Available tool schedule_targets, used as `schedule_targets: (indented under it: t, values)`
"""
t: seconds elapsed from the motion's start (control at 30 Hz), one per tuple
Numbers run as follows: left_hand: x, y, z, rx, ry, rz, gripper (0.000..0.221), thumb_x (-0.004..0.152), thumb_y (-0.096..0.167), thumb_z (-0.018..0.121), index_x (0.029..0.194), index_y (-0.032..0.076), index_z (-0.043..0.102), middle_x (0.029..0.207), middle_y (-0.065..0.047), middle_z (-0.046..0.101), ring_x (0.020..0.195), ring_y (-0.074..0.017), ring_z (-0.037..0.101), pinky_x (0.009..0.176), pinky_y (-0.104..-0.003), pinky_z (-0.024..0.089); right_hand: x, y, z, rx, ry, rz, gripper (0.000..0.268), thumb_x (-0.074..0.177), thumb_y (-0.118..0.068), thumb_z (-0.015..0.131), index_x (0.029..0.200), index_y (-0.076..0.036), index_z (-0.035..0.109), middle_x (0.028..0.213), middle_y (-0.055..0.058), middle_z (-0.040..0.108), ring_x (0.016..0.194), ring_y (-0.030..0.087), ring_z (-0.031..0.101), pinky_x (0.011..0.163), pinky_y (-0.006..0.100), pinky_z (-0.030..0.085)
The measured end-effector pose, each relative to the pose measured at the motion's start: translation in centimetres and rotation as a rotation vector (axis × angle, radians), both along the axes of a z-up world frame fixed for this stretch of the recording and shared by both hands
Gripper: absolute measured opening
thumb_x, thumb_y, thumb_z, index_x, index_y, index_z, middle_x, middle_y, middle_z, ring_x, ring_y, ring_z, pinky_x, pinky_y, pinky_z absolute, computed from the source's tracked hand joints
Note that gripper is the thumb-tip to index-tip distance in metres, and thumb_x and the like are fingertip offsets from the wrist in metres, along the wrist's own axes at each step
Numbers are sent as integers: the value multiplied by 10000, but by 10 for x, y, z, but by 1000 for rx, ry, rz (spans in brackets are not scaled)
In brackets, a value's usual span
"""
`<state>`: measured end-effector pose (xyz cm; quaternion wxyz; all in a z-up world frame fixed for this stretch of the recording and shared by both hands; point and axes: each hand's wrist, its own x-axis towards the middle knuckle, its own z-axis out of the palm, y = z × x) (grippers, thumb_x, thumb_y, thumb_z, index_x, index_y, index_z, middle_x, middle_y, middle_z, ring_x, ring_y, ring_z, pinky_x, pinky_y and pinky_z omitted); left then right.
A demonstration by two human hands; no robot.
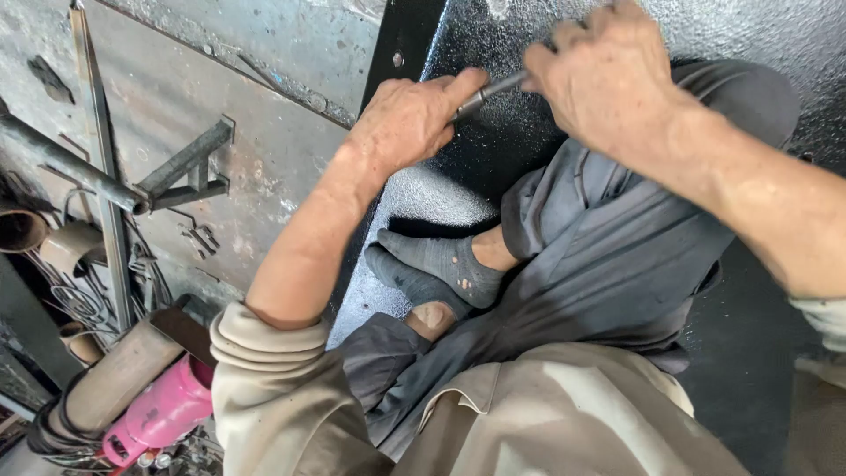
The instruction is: Using a hand tool to maintain or inspect holes on a metal surface.
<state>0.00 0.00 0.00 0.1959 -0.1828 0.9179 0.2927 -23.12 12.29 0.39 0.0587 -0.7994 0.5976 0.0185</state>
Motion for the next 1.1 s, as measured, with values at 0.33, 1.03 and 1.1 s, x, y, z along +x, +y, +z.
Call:
schedule_targets:
  t: [0.33,1.03,1.1]
  values:
    - [37,22,-8,-749,-202,312,1048,716,333,811,1617,212,290,1647,-197,347,1529,-382,297,1214,-653,342,49,54,-4,187,-130,-142,284,986,-314,651,794,-115,582,544,-8,569,464,136,581,400,308,373]
    - [-119,77,-49,-276,609,713,287,1024,383,593,1052,110,674,888,-119,707,739,-341,700,636,-453,562,206,121,-94,99,-848,-49,668,1094,-360,533,1613,21,353,1637,261,414,1473,361,450,1211,459,338]
    - [-118,85,-39,-275,524,486,286,1007,422,625,1111,168,704,882,-88,676,733,-320,679,710,-480,525,182,122,-54,691,-833,194,249,897,-234,630,1055,-90,758,1077,184,747,1046,367,688,867,474,552]
